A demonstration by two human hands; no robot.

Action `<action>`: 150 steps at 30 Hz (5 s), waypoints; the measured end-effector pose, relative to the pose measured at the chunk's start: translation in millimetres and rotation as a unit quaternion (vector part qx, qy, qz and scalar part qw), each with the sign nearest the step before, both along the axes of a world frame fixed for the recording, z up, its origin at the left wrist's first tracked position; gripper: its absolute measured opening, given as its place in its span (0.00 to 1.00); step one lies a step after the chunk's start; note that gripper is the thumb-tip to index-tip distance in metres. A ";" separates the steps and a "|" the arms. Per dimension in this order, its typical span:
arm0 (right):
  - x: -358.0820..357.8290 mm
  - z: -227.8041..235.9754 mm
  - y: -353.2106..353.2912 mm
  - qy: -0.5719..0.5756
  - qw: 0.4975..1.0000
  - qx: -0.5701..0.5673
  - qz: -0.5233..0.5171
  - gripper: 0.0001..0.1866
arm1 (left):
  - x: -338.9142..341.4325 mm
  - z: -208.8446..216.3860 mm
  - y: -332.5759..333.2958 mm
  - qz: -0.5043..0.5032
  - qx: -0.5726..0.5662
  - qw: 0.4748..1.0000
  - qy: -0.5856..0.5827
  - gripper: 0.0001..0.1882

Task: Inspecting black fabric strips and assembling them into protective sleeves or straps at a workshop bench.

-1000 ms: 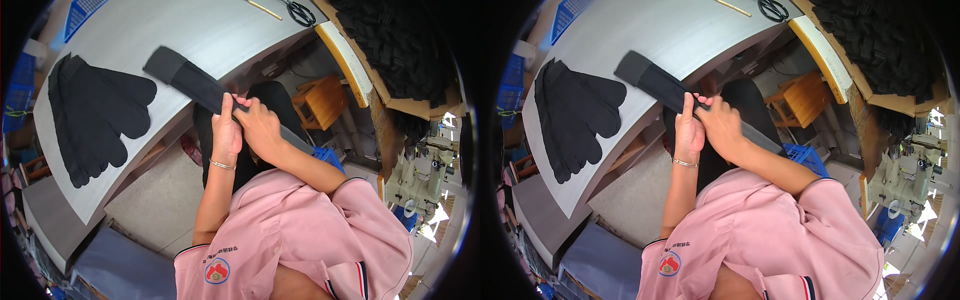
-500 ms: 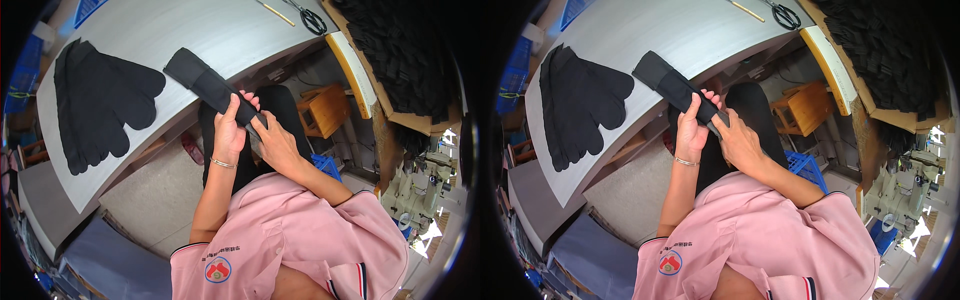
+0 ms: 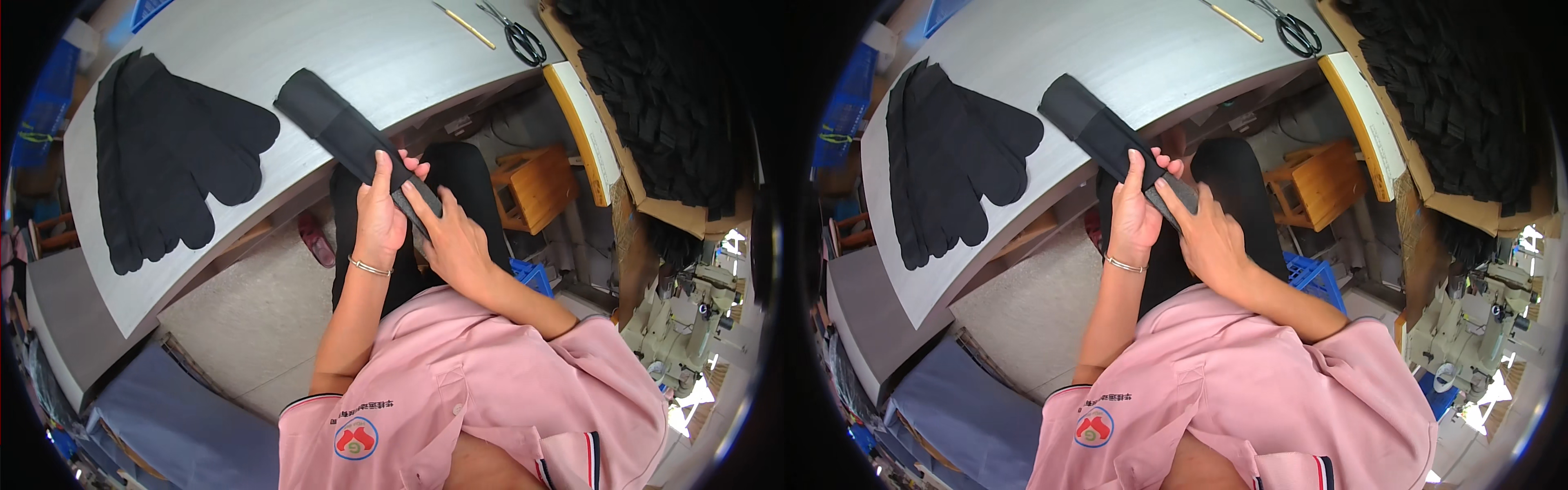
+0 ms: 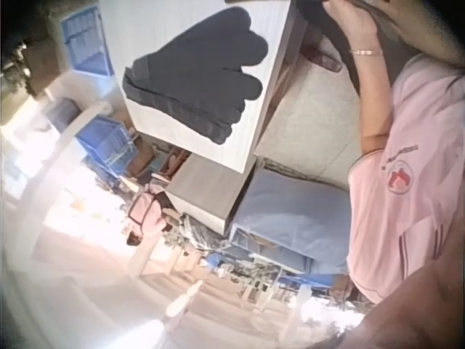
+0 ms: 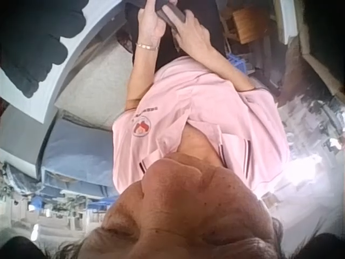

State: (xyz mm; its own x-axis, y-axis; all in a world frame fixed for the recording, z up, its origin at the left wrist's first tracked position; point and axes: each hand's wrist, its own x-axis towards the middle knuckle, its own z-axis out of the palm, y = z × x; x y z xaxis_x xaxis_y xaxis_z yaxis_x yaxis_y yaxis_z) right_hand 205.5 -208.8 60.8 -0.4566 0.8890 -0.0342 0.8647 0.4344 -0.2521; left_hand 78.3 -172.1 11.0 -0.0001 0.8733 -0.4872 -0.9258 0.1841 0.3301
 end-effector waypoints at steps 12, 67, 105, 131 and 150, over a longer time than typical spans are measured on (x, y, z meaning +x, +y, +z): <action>-13.0 -13.9 32.3 0.028 1.000 0.002 0.002 0.32 | -1.2 0.6 -1.9 -0.041 0.022 0.998 0.038 0.18; 2.9 -4.0 30.5 0.115 0.993 0.014 0.028 0.18 | -4.1 -0.8 0.4 -0.041 0.025 0.999 -0.005 0.20; -28.2 5.7 199.2 0.440 0.803 -0.391 -0.094 0.16 | 18.2 30.7 -6.6 -0.164 0.003 0.984 0.069 0.16; -52.7 -50.1 223.7 0.487 0.838 -0.230 -0.088 0.17 | 11.5 -5.6 0.4 -0.139 0.111 0.971 -0.161 0.51; -55.6 -41.2 212.9 0.410 0.903 -0.095 -0.085 0.22 | 10.7 0.5 2.8 -0.145 0.083 0.978 -0.126 0.53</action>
